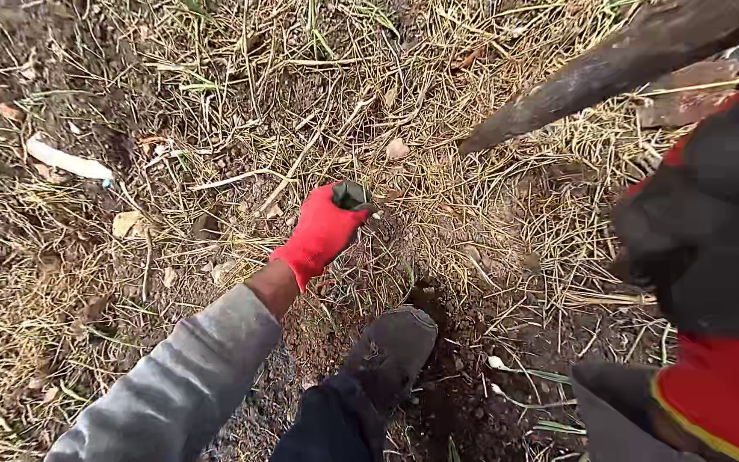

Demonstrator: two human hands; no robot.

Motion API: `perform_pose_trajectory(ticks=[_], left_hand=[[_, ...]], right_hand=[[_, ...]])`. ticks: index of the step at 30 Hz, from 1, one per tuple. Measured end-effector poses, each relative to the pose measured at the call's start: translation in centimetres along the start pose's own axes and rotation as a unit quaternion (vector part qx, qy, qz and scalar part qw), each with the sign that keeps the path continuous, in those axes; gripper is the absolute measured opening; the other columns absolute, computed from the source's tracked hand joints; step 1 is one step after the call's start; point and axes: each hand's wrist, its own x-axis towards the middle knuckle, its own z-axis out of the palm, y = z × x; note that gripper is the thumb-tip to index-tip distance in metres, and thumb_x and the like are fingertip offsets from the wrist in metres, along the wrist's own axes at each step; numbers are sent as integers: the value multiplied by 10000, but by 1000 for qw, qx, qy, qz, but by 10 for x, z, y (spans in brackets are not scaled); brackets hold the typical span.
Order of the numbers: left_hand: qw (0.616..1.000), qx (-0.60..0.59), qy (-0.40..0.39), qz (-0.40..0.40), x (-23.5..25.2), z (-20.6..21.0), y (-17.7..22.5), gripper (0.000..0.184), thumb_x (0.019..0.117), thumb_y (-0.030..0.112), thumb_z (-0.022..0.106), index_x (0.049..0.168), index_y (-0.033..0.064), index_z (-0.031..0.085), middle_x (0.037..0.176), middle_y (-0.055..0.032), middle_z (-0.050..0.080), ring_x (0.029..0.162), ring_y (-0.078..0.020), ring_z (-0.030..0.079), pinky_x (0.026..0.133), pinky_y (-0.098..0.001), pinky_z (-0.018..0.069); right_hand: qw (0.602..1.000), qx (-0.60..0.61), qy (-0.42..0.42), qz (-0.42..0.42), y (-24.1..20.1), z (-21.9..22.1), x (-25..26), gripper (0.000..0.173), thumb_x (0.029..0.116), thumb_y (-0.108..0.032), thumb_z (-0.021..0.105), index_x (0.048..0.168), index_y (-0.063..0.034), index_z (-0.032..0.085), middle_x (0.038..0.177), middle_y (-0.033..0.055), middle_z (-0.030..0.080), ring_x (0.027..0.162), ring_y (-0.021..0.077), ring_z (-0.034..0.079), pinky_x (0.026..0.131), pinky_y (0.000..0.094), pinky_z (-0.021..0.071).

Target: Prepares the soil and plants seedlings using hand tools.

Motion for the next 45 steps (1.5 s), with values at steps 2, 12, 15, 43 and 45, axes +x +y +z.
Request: perform_pose_trajectory(ticks=[2,12,15,43,45], left_hand=[[995,72,25,59,30,-6,27,144,924,217,736,1046,142,721,835,-2,735,704,-131,683,660,-397,578],[941,313,-129,-8,10,91,-25,711,1009,294,662,1603,95,323,1095,-228,730,1032,-448,707,913,-676,534],[934,347,-87,26,7,68,-24,674,1001,277,667,1584,101,379,1115,-193,746,1032,-437,712,912,-694,525],[933,264,-238,49,-124,221,32,325,1028,215,582,1336,127,634,1114,-162,716,960,-319,708,824,-597,574],[938,248,-236,54,-127,224,40,309,1013,255,620,1298,138,647,1058,-142,720,900,-305,708,777,-587,576]], right_hand=[[929,-210,73,297,8,125,22,179,1016,-262,633,1097,-102,621,788,100,592,626,261,596,557,452,518],[941,-129,230,212,-51,84,-115,307,940,-118,677,1192,54,647,1045,37,751,925,35,712,820,244,622],[918,-115,262,275,-49,80,-173,325,951,-85,666,1207,111,625,1085,93,737,997,45,701,906,246,595],[813,-83,263,513,-26,120,-403,538,922,-269,689,1376,4,598,1158,170,725,1071,264,707,970,496,548],[818,-84,252,511,-27,115,-402,533,927,-259,689,1373,17,595,1162,178,722,1072,262,705,977,488,545]])
